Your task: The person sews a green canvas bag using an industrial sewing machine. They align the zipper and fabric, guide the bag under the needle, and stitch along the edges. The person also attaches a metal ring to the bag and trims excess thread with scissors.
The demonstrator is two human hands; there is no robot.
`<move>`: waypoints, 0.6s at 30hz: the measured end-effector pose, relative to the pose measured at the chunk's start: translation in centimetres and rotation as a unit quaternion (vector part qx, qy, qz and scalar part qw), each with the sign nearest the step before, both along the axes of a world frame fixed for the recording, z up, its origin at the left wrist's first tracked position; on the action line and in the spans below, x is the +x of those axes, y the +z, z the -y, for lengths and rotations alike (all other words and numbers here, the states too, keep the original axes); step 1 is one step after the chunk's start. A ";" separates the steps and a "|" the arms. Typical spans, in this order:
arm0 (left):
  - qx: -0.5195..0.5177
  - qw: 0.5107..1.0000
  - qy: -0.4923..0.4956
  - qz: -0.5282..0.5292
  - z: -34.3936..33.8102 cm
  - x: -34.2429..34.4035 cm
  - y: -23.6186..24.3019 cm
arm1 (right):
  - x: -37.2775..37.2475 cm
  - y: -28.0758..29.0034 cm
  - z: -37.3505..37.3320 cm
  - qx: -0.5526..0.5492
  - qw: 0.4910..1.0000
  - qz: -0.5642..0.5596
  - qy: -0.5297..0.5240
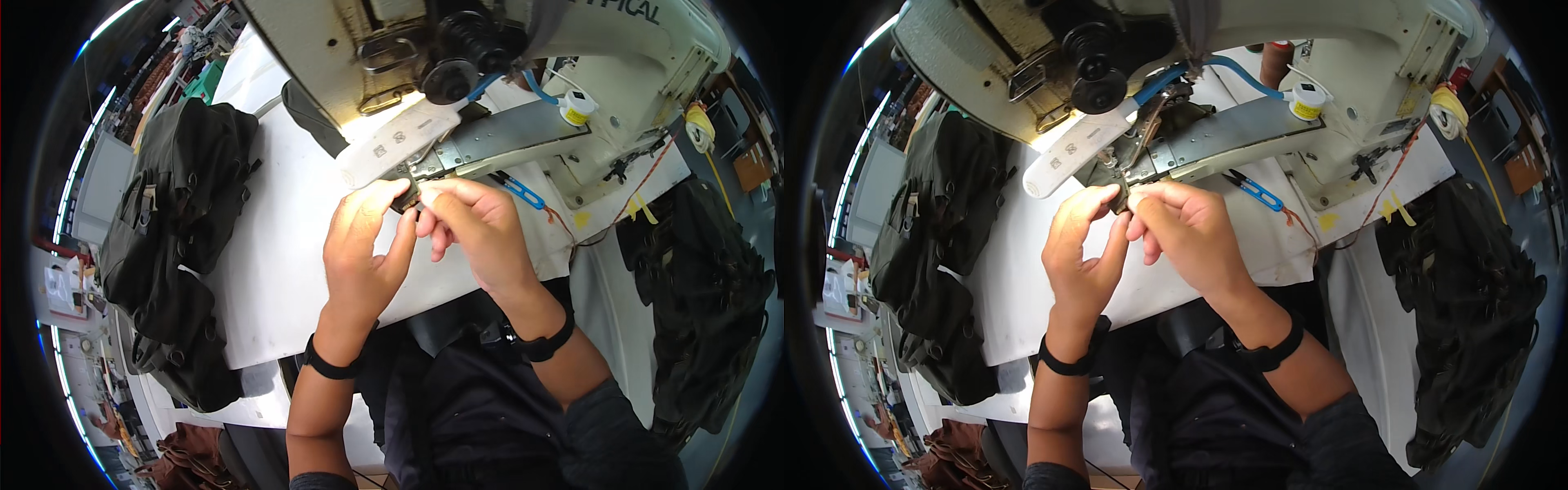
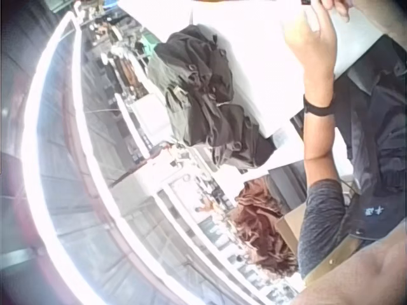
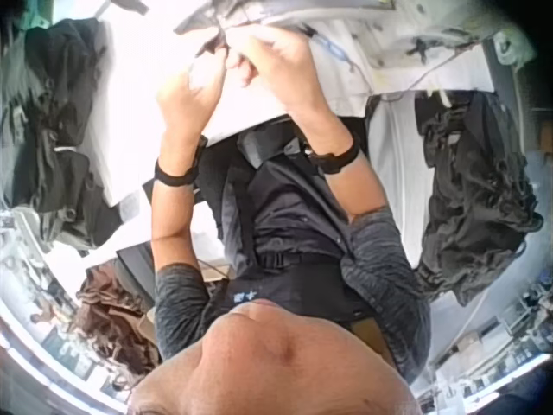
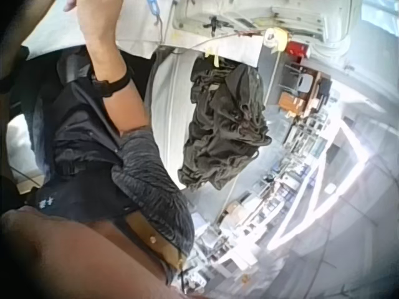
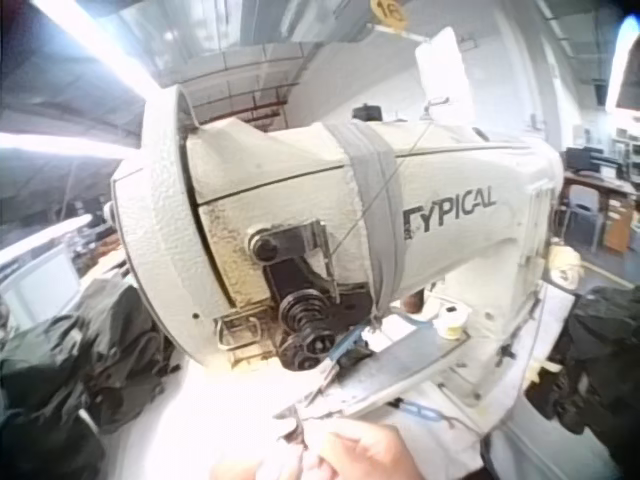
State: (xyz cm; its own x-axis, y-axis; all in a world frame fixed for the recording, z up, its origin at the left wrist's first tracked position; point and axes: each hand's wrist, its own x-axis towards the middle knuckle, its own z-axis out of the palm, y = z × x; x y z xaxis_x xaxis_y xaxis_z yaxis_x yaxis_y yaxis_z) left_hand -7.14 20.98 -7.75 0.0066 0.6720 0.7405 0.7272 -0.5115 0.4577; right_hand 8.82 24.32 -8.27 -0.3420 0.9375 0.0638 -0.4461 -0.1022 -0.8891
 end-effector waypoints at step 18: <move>0.021 0.988 0.015 -0.151 -0.9 -0.8 2.5 | -1.0 -1.2 -0.2 0.064 0.995 0.063 -0.036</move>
